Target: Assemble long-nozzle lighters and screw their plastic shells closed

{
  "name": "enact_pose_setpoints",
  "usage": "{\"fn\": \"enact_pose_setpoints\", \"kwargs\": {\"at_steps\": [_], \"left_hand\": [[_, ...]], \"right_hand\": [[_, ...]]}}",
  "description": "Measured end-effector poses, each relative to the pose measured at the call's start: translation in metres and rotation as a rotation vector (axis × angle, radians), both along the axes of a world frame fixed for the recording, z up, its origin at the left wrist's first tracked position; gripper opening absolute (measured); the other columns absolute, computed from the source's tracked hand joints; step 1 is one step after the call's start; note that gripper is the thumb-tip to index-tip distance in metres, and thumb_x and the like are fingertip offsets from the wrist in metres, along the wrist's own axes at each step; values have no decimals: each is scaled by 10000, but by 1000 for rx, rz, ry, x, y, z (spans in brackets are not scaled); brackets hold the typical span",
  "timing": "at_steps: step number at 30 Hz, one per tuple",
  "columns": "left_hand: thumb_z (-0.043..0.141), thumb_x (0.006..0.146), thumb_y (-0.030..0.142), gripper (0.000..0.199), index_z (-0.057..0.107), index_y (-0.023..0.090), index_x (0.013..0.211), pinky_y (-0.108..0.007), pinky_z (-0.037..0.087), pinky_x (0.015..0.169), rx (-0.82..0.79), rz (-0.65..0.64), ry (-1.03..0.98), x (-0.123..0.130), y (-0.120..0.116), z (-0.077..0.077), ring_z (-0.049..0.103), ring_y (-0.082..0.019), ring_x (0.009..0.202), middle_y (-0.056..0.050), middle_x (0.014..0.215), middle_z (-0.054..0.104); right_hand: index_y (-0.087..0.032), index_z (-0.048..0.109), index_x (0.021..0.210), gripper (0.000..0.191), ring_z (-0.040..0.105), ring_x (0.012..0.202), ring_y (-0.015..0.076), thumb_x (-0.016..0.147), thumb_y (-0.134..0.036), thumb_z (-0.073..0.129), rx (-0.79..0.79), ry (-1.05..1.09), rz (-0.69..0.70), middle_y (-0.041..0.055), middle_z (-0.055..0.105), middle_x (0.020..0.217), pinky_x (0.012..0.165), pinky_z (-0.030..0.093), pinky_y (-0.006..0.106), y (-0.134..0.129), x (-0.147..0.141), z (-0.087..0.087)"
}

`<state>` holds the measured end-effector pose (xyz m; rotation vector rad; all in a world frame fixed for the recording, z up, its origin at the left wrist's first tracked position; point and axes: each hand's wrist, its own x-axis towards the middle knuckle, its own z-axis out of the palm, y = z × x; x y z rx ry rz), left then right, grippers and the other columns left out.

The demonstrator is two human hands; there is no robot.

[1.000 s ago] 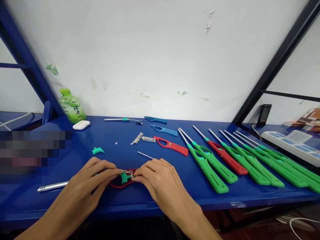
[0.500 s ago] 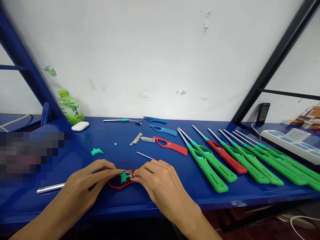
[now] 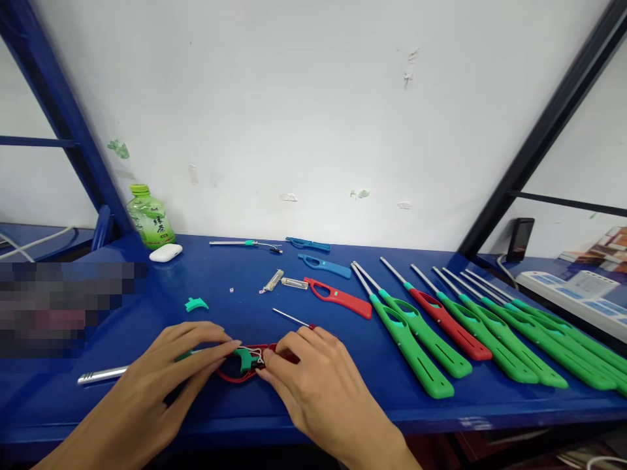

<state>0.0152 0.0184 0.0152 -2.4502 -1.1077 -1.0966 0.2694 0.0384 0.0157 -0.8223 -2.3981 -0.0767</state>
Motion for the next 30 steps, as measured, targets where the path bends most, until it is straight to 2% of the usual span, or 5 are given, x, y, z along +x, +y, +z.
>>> {"fn": "enact_pose_setpoints", "kwargs": {"at_steps": [3, 8, 13, 21, 30], "left_hand": [[510, 1108, 278, 235, 720, 313, 1207, -247, 549, 946, 19, 89, -63, -16, -6, 4, 711, -145, 1060, 7, 1143, 751], [500, 1097, 543, 326, 760, 360, 1163, -170, 578, 879, -11, 215, -78, -40, -13, 1, 776, -113, 939, 42, 1110, 772], [506, 1106, 477, 296, 787, 384, 1088, -104, 572, 848, -153, 137, -112, -39, -12, -2, 780, -73, 910, 71, 1074, 772], [527, 1063, 261, 298, 805, 368, 1058, -150, 588, 768, -301, 13, -145, -44, -2, -2, 764, -101, 835, 36, 1040, 756], [464, 1057, 175, 374, 802, 300, 953, -163, 522, 684, -255, -18, -54, -39, 1, 2, 711, -92, 770, 10, 971, 726]], "right_hand": [[-238, 735, 1078, 145, 625, 799, 199, 1086, -264, 593, -22, -3, -5, 18, 729, 968, 779, 480, 363, 0, 0, -2], [-277, 708, 1210, 193, 683, 849, 223, 1102, -347, 565, -5, 44, -49, 22, 749, 1025, 825, 522, 400, -2, 1, -4], [-302, 543, 1495, 495, 705, 1157, 297, 1043, -468, 659, -42, -9, -135, 64, 728, 1304, 1009, 557, 492, -2, 3, -2], [-393, 541, 1478, 430, 697, 1231, 270, 1062, -383, 648, -227, -44, -116, -17, 746, 1315, 1160, 508, 552, 3, 4, -5], [-385, 587, 1434, 397, 702, 1192, 260, 1047, -377, 674, -272, -24, -101, -20, 756, 1243, 1187, 483, 541, 5, 3, -4]]}}
